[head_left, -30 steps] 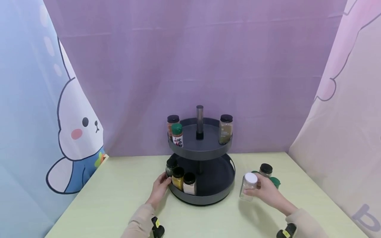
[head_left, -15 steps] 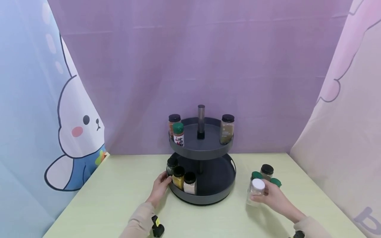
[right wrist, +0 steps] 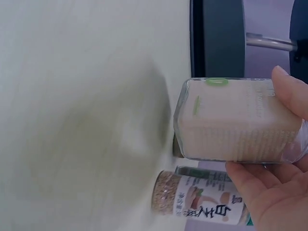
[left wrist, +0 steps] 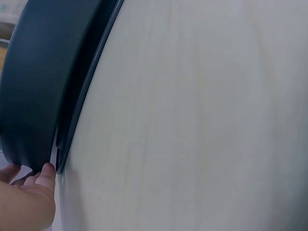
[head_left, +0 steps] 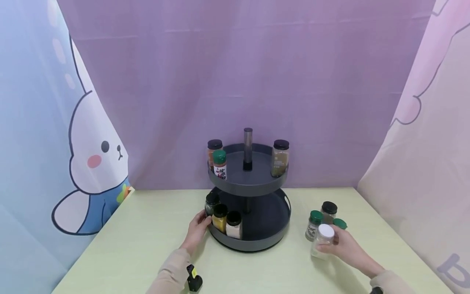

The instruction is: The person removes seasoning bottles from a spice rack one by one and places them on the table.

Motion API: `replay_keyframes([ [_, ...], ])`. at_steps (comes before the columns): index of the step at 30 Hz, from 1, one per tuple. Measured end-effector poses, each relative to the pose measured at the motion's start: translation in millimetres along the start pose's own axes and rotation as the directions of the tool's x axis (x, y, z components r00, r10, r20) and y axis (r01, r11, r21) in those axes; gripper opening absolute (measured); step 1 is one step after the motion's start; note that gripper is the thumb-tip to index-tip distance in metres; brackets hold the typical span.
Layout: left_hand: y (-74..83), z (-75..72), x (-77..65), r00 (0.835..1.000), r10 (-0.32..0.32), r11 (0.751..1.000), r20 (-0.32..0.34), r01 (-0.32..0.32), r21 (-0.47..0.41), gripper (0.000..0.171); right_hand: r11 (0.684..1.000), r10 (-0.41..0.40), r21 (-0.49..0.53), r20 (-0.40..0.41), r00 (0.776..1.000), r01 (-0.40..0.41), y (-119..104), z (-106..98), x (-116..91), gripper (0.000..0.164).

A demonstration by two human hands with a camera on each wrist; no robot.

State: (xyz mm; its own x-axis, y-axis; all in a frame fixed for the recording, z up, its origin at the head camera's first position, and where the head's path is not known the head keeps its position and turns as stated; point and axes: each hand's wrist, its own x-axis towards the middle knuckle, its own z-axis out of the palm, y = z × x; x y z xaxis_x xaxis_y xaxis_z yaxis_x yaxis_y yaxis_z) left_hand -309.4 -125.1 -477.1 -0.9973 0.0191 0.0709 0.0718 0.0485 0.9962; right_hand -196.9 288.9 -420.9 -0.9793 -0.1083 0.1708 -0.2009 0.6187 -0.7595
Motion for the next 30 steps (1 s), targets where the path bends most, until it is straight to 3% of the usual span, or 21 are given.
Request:
replay_keyframes([
  [30, 1.4, -0.2, 0.1, 1.000, -0.006, 1.000, -0.006, 0.006, -0.004, 0.055, 1.000, -0.001, -0.028, -0.022, 1.000, 0.001, 17.4, -0.7, -3.3, 0.062],
])
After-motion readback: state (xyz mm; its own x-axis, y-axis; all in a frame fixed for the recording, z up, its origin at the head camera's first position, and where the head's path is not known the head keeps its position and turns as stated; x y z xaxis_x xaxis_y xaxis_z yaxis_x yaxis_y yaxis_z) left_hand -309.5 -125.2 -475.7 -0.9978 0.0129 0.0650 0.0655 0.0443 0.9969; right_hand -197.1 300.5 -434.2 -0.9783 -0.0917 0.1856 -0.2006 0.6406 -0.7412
